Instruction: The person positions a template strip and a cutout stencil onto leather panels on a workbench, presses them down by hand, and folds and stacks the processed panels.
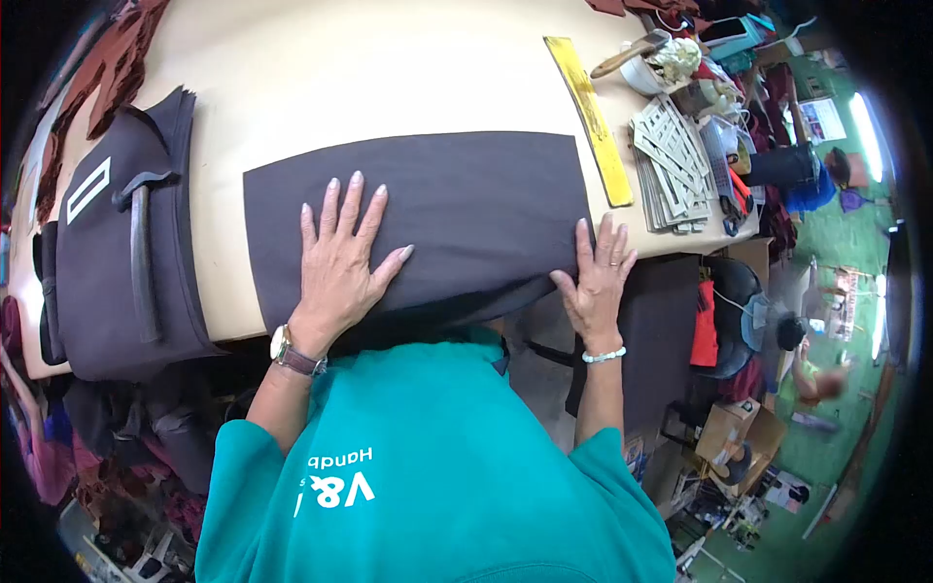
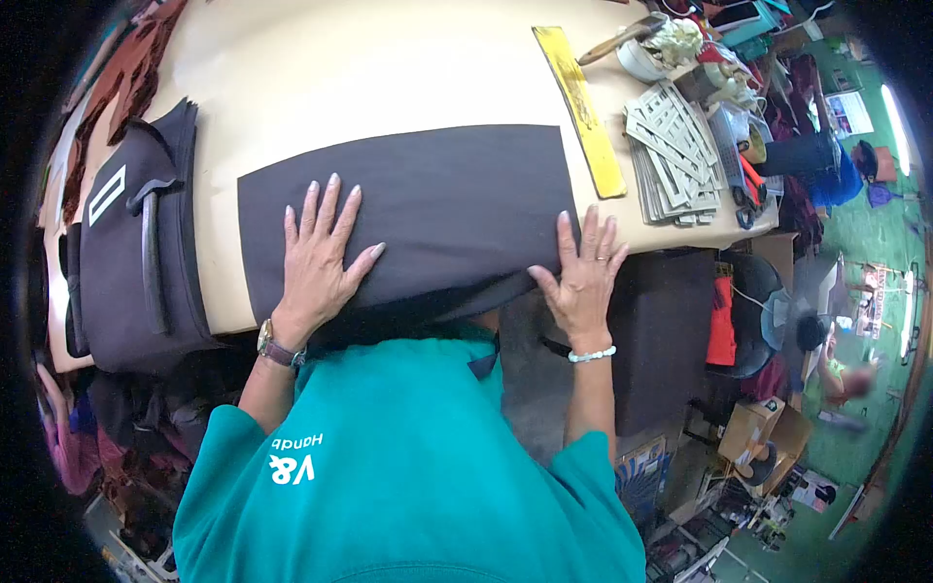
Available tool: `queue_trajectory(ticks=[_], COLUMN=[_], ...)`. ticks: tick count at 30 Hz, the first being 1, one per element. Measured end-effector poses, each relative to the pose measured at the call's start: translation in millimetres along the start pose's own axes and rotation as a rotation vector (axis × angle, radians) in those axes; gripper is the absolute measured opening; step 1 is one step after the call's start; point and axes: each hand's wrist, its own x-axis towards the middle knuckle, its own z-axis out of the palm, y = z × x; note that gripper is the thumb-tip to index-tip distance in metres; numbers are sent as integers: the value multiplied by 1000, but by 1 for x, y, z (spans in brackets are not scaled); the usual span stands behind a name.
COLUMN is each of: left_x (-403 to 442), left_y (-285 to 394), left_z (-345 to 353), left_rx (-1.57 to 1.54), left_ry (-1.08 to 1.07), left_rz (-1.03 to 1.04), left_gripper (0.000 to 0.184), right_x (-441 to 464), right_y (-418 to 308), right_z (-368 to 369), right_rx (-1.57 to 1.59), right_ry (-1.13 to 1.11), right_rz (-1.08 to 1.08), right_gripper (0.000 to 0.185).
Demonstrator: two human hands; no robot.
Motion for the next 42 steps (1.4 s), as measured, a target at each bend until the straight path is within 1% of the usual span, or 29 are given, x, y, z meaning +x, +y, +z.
queue_trajectory(ticks=[3,4,7,10,13,14,17,18,19,21,23,25,26,27,28,29,31,32,35,37,38,39,41,42], left_x=[-5,-6,-11,-17,-20,-20,-20,-20,-21,-20,-20,-20,-20,-20,-20,-21,-22,-22,-25,-26,-27,-29,-28,-28], left_y=[2,3,3,4,4,4,4,4,4,3,2,2,1,1,1,-1,-4,-6,-9,-11,-12,-12,-11,-12], left_z=[0,0,-1,-5,-4,-5,-4,-5,-5,-4,-4,-3,-3,-3,-2,-1,-2,-2,0,1,1,-1,-8,-9], left_rx=[-1,2,4,-1,-17,-24,-37,-46,-50,-56,-66,-81,-131,-209,-287,-364,-423,-454,-505,-557,-587,-545,-464,-415], left_ry=[6,6,9,-2,18,14,32,30,30,37,38,35,46,110,174,239,354,411,583,650,682,647,585,577], left_rz=[-20,-27,-42,-60,-71,-79,-66,-65,-63,-60,-61,-62,-86,-94,-102,-109,-107,-104,-133,-161,-174,-181,-194,-200], left_gripper=[67,66,66,66,66,66,66,67,67,67,70,74,86,91,96,101,108,112,118,120,121,121,120,112], right_x=[16,30,77,109,111,110,101,98,94,88,85,86,84,83,82,83,87,88,97,105,112,114,111,107], right_y=[3,1,8,8,3,1,0,10,-4,-16,-29,-40,-41,-40,-38,-35,-31,-31,-47,-50,-51,-52,-56,-56], right_z=[-10,-9,4,7,5,2,-10,-1,-17,-44,-78,-111,-121,-130,-135,-136,-134,-132,-115,-85,-64,-44,-20,-12], right_rx=[-20,-30,130,-27,-84,-18,300,513,818,921,747,829,947,1066,1100,1214,1438,1523,1647,1632,1490,1346,629,671], right_ry=[46,223,327,135,213,284,421,481,444,548,721,866,887,908,917,897,851,786,592,366,284,202,288,385], right_rz=[110,97,253,454,474,479,438,368,432,342,172,143,119,94,114,91,43,31,82,164,207,251,299,297], right_gripper=[57,48,46,46,49,54,60,60,54,49,50,52,52,53,52,51,51,52,53,58,59,60,62,58])
